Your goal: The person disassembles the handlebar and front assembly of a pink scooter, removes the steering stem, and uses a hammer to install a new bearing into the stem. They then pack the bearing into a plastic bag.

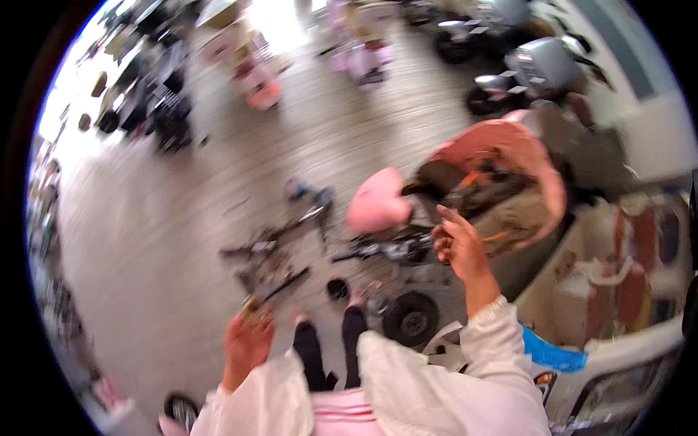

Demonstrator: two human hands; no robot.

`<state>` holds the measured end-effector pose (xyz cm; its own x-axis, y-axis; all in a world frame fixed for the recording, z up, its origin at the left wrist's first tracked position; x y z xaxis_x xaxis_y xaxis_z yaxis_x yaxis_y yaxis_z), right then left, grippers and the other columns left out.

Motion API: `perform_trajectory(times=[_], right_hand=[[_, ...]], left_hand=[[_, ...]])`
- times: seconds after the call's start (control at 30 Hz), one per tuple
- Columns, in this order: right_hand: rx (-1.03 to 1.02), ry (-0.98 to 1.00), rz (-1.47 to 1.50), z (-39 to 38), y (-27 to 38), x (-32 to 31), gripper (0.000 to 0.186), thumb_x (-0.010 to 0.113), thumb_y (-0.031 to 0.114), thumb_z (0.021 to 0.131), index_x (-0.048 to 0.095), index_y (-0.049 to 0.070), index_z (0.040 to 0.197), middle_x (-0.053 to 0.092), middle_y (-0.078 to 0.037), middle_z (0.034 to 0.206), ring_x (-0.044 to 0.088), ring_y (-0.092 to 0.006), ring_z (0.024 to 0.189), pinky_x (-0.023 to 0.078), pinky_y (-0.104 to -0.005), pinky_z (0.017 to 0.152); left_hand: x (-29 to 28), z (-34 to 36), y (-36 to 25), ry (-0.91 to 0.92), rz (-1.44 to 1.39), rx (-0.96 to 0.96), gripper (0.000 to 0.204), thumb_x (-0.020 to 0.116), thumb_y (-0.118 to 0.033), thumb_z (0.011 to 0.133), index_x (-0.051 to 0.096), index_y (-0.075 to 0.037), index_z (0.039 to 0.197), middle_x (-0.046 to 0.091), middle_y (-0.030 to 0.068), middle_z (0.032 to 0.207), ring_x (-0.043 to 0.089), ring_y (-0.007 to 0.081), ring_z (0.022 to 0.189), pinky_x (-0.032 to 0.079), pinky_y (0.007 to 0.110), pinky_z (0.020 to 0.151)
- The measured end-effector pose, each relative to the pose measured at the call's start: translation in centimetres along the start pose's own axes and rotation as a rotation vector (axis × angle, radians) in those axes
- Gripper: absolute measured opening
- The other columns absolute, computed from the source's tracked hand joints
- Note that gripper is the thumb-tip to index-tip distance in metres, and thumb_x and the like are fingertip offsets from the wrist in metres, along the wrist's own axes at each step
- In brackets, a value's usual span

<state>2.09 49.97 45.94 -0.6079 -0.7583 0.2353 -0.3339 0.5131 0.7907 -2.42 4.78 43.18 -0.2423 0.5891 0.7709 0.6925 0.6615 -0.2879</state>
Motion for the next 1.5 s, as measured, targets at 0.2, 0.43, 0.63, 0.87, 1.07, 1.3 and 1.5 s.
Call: perform_trajectory(times=[0.2,0.43,0.63,0.87,1.07,1.3,1.5], right_hand=[[-0.212,0.466,-0.529,-7.8,-9.2,19.1,0.055,0.068,0.005,0.084,0.052,0.006,0.137,0.058,-0.007,0.114,0.057,-0.0139,0.099,0.049,-0.0260,0.081],[-0.060,0.498,-0.614,-10.0,-19.0,25.2,0.061,0.074,0.011,0.081,0.049,-0.002,0.135,0.063,-0.018,0.118,0.064,-0.0206,0.102,0.053,-0.0311,0.080],[0.197,0.476,-0.783,-9.2,-29.4,24.1,0.066,0.077,0.016,0.077,0.048,-0.004,0.133,0.068,-0.018,0.111,0.068,-0.0227,0.098,0.053,-0.0316,0.083],[0.533,0.386,-0.604,-4.7,-43.2,19.0,0.066,0.070,0.006,0.078,0.039,-0.005,0.136,0.066,-0.019,0.115,0.065,-0.0224,0.104,0.050,-0.0319,0.090],[0.730,0.135,-0.267,-1.1,-55.4,8.7,0.059,0.058,-0.005,0.086,0.033,-0.002,0.139,0.062,-0.019,0.117,0.061,-0.0226,0.104,0.051,-0.0326,0.086],[0.725,-0.012,-0.285,2.1,-63.7,0.6,0.056,0.059,-0.003,0.085,0.037,0.000,0.136,0.061,-0.022,0.117,0.063,-0.0263,0.104,0.054,-0.0362,0.085],[0.776,-0.093,-0.210,3.1,-67.9,-2.7,0.056,0.056,-0.006,0.085,0.036,0.002,0.137,0.061,-0.023,0.119,0.063,-0.0260,0.106,0.053,-0.0369,0.087]], left_hand=[[2.5,1.6,1.1,0.158,0.208,-0.162,0.062,0.062,-0.013,0.087,0.035,-0.003,0.142,0.055,0.0147,0.124,0.056,0.0239,0.113,0.044,0.037,0.099],[-0.8,-0.1,-1.4,0.201,1.349,0.249,0.076,0.075,-0.004,0.075,0.037,-0.008,0.140,0.061,0.0136,0.115,0.061,0.0253,0.103,0.049,0.037,0.091],[-7.8,0.5,0.5,0.344,1.668,0.228,0.081,0.078,-0.004,0.067,0.038,-0.005,0.138,0.061,0.0159,0.114,0.060,0.0339,0.104,0.050,0.041,0.086],[-21.7,5.5,4.3,0.176,1.489,0.067,0.075,0.079,-0.012,0.072,0.041,-0.007,0.137,0.057,0.0133,0.122,0.059,0.0281,0.109,0.050,0.038,0.090],[-62.7,10.9,6.9,-0.888,1.375,-0.214,0.069,0.070,-0.043,0.085,0.049,0.005,0.129,0.060,0.0211,0.120,0.061,0.0290,0.106,0.048,0.039,0.092],[-83.8,18.5,2.3,-1.237,1.185,-0.091,0.094,0.071,-0.060,0.077,0.041,0.006,0.137,0.053,0.0206,0.135,0.050,0.0356,0.125,0.041,0.037,0.101],[-90.5,20.7,3.8,-1.060,0.703,0.028,0.060,0.079,-0.044,0.079,0.060,-0.007,0.122,0.063,0.0029,0.113,0.056,0.0157,0.102,0.041,0.032,0.091]])
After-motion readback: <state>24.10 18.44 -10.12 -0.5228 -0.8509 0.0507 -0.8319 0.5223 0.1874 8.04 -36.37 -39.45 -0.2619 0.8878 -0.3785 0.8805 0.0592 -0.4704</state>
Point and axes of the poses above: each hand's wrist, its own z-axis towards the middle knuckle, its own x-axis out of the palm, y = z × x, the point moved 8 cm from there along z, towards the middle knuckle
